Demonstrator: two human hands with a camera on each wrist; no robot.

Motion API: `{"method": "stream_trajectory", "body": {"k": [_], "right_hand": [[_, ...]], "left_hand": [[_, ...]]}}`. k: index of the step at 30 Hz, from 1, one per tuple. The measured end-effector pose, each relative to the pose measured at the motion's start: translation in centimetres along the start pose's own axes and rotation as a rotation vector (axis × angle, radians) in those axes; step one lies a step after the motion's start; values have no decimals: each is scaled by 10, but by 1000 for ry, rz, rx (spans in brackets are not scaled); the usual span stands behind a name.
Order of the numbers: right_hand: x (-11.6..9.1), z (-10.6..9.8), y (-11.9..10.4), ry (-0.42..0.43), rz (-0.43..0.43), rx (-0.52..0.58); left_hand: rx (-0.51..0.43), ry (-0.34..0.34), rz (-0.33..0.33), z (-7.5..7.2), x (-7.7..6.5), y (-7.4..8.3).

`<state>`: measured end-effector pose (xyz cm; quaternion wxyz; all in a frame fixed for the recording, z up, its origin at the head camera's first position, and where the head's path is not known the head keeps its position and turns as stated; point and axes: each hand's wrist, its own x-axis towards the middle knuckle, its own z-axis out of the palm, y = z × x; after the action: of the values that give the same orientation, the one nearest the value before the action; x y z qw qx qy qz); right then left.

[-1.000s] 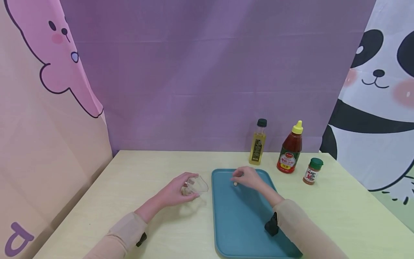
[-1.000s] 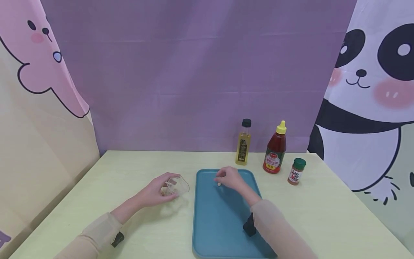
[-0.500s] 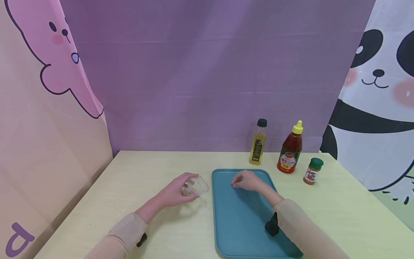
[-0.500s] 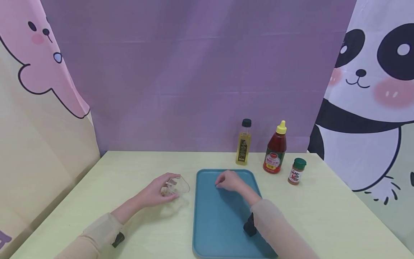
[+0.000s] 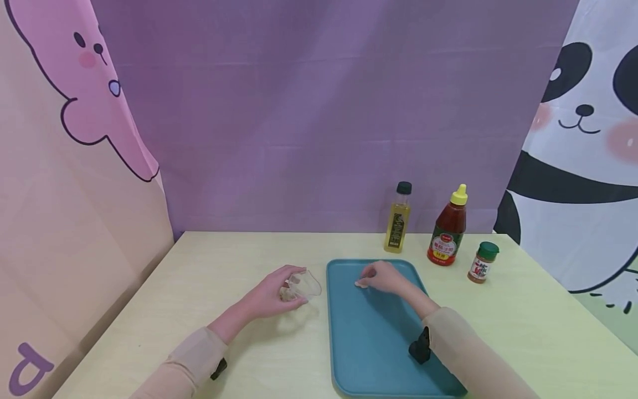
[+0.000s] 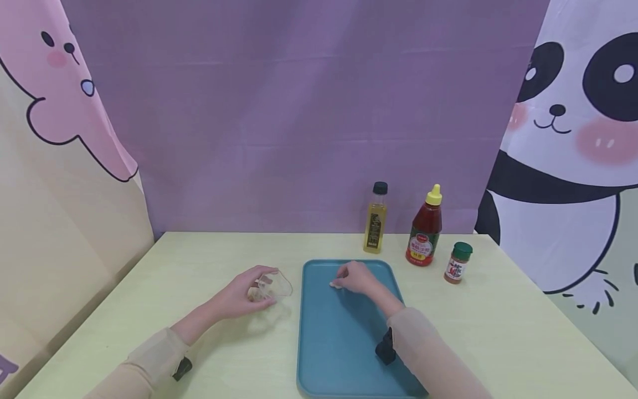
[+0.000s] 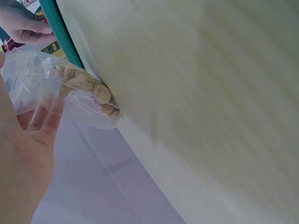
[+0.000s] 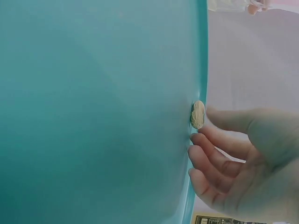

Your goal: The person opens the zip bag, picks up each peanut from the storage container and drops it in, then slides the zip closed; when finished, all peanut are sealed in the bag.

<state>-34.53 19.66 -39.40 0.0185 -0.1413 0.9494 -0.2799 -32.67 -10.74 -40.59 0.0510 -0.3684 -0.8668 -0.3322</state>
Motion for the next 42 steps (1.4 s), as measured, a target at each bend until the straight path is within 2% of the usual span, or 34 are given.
{"method": "stream_trajectory", "body": {"k": [6,15,22,29,35,42], "right_hand": [[0,1,0,-8,-16,-36],[1,0,0,-19,7,-26],[-1,-1,1,-31,-39,-23],[-2,-3,0,-2,-53,8],[-2,-6,-10,58,-97,46],[-6,-1,-33,94,-164,106]], "left_hand": [[-10,2,-1,0,-1,-1],[-10,1,11,1,0,-2],[-26,-15,-11,1,0,0],[-17,-17,-17,0,0,2],[-9,-15,-13,0,1,1],[-34,-4,-11,1,1,-1]]}}
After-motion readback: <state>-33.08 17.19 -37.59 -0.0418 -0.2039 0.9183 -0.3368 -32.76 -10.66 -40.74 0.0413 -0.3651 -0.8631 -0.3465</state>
